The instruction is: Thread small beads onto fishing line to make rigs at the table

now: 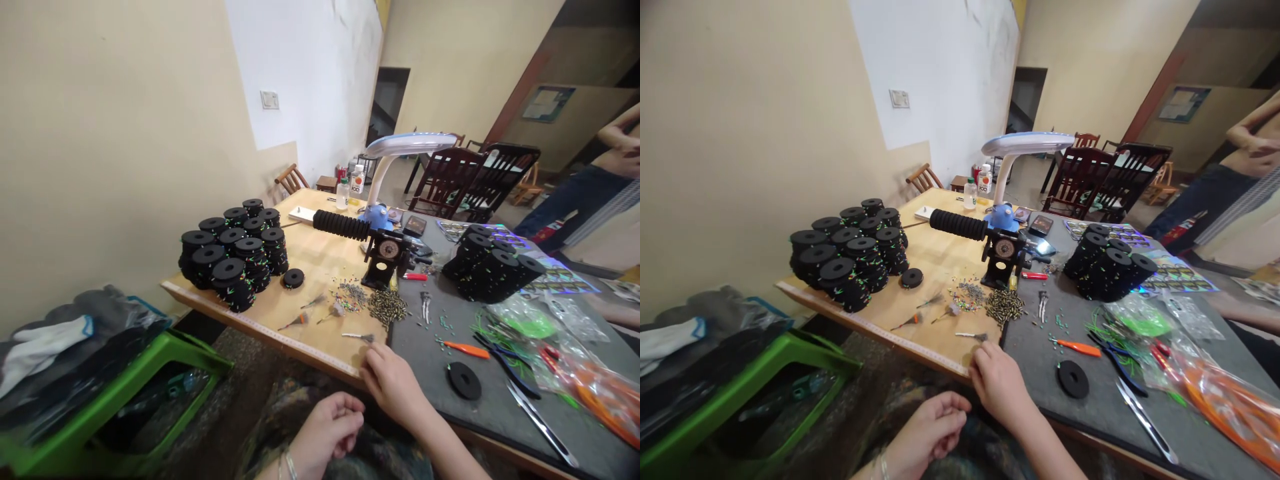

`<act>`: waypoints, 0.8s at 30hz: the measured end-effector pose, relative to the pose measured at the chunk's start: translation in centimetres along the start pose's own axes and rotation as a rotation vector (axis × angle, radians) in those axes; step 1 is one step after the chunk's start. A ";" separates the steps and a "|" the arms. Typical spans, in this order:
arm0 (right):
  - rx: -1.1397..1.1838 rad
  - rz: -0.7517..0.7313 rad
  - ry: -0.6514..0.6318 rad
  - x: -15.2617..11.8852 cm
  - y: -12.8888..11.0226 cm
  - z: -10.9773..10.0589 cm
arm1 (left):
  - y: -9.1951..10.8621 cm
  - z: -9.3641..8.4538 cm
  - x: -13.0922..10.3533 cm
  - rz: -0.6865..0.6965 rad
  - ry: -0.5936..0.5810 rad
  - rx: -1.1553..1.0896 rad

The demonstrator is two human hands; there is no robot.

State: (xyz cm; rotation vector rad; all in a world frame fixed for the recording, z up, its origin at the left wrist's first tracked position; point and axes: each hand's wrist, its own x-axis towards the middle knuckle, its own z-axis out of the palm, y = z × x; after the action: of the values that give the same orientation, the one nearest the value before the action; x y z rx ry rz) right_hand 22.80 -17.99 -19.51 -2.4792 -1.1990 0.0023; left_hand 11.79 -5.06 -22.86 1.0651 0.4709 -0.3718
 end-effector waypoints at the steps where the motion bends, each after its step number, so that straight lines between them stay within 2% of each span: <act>1: 0.033 -0.002 0.021 -0.1 0.2 0.1 | 0.2 0.3 -0.1 -0.004 -0.004 -0.023; 4: 0.132 -0.004 0.088 -0.5 0.7 0.4 | 0.5 1.0 0.0 -0.014 -0.001 -0.077; 7: 0.159 -0.009 0.114 -0.7 1.0 0.5 | 0.5 1.0 0.3 0.035 0.043 -0.115; 11: 0.143 -0.031 0.119 -0.8 1.0 0.6 | 0.7 0.0 0.3 0.122 0.109 -0.092; 15: 0.110 -0.056 0.137 -0.8 1.2 0.9 | 1.8 -1.5 -0.3 0.124 0.092 -0.004; 20: 0.101 -0.052 0.153 -0.8 0.8 0.3 | 3.8 -3.1 -0.8 0.152 0.053 0.249; 24: 0.211 -0.068 0.186 -0.5 -1.0 -1.0 | 5.2 -3.4 -0.9 0.262 0.120 0.604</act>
State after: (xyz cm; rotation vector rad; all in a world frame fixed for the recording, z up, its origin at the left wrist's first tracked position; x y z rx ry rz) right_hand 21.88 -18.18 -18.30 -2.2031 -1.1408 -0.1116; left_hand 13.03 0.31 -19.87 1.7232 0.3221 -0.2182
